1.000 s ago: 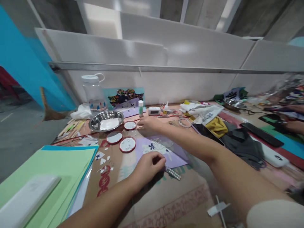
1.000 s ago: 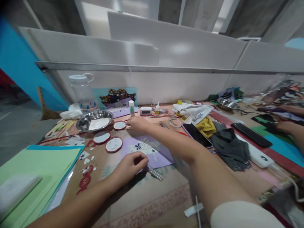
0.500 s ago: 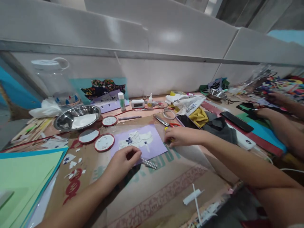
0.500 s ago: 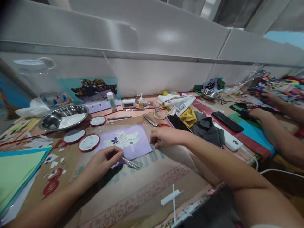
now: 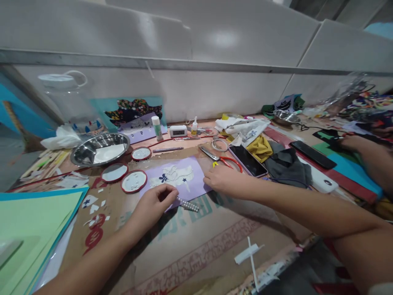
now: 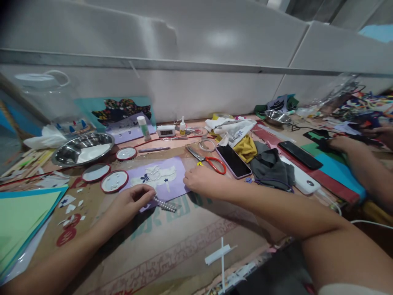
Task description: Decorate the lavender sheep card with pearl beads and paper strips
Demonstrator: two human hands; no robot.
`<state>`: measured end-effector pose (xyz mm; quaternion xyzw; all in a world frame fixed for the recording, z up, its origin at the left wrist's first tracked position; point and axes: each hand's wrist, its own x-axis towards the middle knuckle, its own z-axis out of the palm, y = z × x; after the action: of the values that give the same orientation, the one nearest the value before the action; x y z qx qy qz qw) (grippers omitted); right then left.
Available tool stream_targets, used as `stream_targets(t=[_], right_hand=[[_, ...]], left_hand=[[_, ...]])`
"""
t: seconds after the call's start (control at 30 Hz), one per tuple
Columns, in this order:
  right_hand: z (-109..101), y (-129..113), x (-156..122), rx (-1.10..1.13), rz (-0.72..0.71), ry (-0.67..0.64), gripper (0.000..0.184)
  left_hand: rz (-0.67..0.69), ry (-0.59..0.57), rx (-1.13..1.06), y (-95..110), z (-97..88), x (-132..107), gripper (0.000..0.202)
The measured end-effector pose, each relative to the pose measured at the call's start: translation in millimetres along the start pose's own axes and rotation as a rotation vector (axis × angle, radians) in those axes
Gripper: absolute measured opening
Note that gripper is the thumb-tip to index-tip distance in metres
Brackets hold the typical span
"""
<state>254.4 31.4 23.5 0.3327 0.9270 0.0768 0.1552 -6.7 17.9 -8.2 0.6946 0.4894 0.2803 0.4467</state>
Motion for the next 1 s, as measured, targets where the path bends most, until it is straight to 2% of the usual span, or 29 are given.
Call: stream_targets(t=[0.13, 0.3, 0.4, 0.47, 0.57, 0.63, 0.73, 0.87, 1.0], right_hand=[[2, 11, 2, 0.061, 0.044, -0.021, 0.015], [-13, 27, -8, 0.189, 0.286, -0.032, 0.017], [-25, 31, -11, 0.281, 0.352, 0.038, 0.015], [-31, 27, -9, 0.422, 0.316, 0.137, 0.011], [-36, 9, 2, 0.674, 0.157, 0.313, 0.016], [-36, -7, 12, 0.806, 0.082, 0.424, 0.021], [-28, -28, 24, 0.969, 0.051, 0.551, 0.022], [-9, -41, 28, 0.99, 0.055, 0.74, 0.03], [4, -42, 25, 0.86, -0.044, 0.808, 0.038]], left_hand=[[0.008, -0.015, -0.002, 0, -1.1, -1, 0.031], [0.012, -0.016, -0.029, 3, -2.3, -1, 0.03], [-0.002, -0.029, -0.066, 4, -3.1, -1, 0.029], [-0.024, -0.028, -0.106, 5, -4.0, -1, 0.029], [-0.051, 0.014, -0.155, 9, -5.4, -3, 0.028], [-0.058, 0.039, -0.174, 11, -6.1, -4, 0.028], [-0.077, 0.031, -0.191, 13, -6.6, -5, 0.028], [-0.102, 0.016, -0.201, 11, -6.6, -3, 0.028], [-0.139, 0.028, -0.223, 10, -6.1, -1, 0.029]])
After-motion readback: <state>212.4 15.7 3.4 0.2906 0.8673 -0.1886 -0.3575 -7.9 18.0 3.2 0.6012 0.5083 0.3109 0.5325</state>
